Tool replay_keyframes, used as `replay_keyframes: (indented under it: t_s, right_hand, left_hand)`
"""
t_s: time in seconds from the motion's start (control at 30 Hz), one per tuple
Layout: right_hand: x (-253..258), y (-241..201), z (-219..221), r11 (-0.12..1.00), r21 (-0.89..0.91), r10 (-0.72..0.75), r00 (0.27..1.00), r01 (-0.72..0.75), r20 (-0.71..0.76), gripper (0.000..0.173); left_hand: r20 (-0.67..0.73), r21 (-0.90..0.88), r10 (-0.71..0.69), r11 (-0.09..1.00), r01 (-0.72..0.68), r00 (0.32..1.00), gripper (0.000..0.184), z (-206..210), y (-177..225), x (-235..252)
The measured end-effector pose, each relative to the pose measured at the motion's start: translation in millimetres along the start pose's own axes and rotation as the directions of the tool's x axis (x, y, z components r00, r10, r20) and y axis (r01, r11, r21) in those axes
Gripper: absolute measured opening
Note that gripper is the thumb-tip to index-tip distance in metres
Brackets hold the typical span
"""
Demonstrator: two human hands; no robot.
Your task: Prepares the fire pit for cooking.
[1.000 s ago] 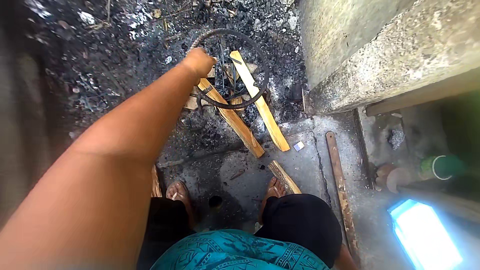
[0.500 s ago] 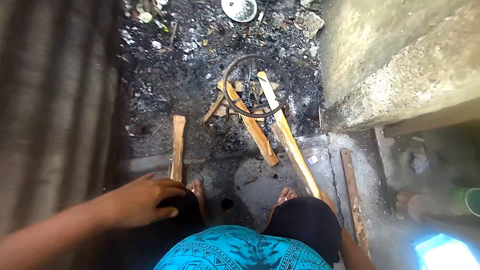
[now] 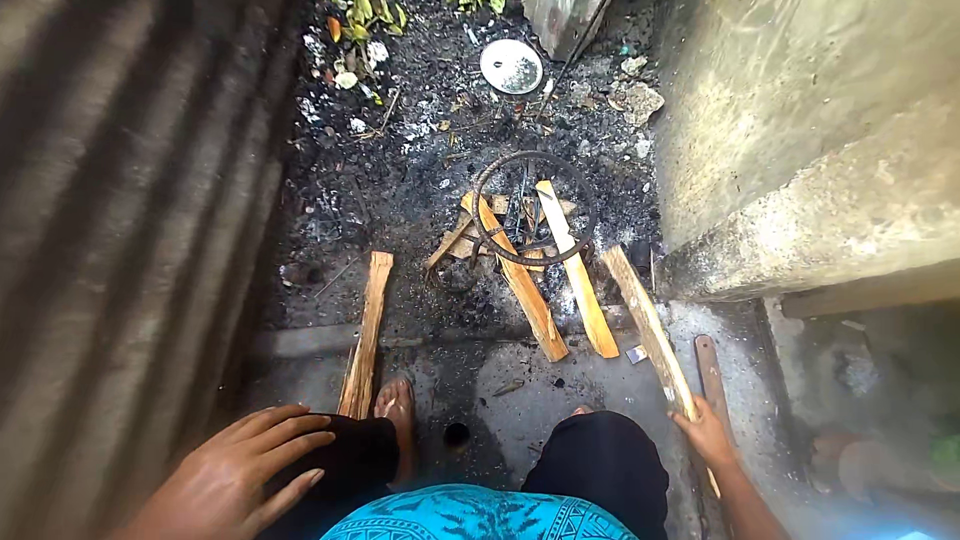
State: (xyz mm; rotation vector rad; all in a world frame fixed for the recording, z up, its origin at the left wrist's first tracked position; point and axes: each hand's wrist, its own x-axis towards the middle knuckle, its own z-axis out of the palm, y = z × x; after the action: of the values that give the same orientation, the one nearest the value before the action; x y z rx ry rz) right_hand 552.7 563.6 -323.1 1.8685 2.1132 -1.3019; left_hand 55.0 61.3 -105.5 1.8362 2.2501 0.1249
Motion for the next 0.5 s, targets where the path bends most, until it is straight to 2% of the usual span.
replay_keyframes:
  t_s: [0.13,0.27,0.4,0.5]
  right_hand:
    - [62.3,-66.3,-10.0,0.995,-0.073,-0.067,0.998,0.066,-0.016,0.059]
    - [129.9,-119.9,-0.4,0.984,-0.125,-0.129,0.992,0.129,0.010,0.062]
    - [176.2,-162.8,10.8,0.970,-0.169,-0.166,0.985,0.172,0.046,0.063]
    - [202.7,-178.4,15.8,0.958,-0.214,-0.179,0.981,0.192,0.078,0.066]
  left_hand:
    - [0.006,-0.005,0.021,1.000,-0.021,1.000,0.052,-2.2,2.6,14.0]
    - [-0.017,0.001,0.041,0.999,-0.040,0.999,0.054,1.3,5.5,25.9]
    - [-0.002,0.005,0.031,1.000,-0.031,1.000,0.053,0.0,7.0,33.2]
    - [0.037,-0.010,0.022,1.000,-0.022,0.999,0.051,-2.4,7.7,38.5]
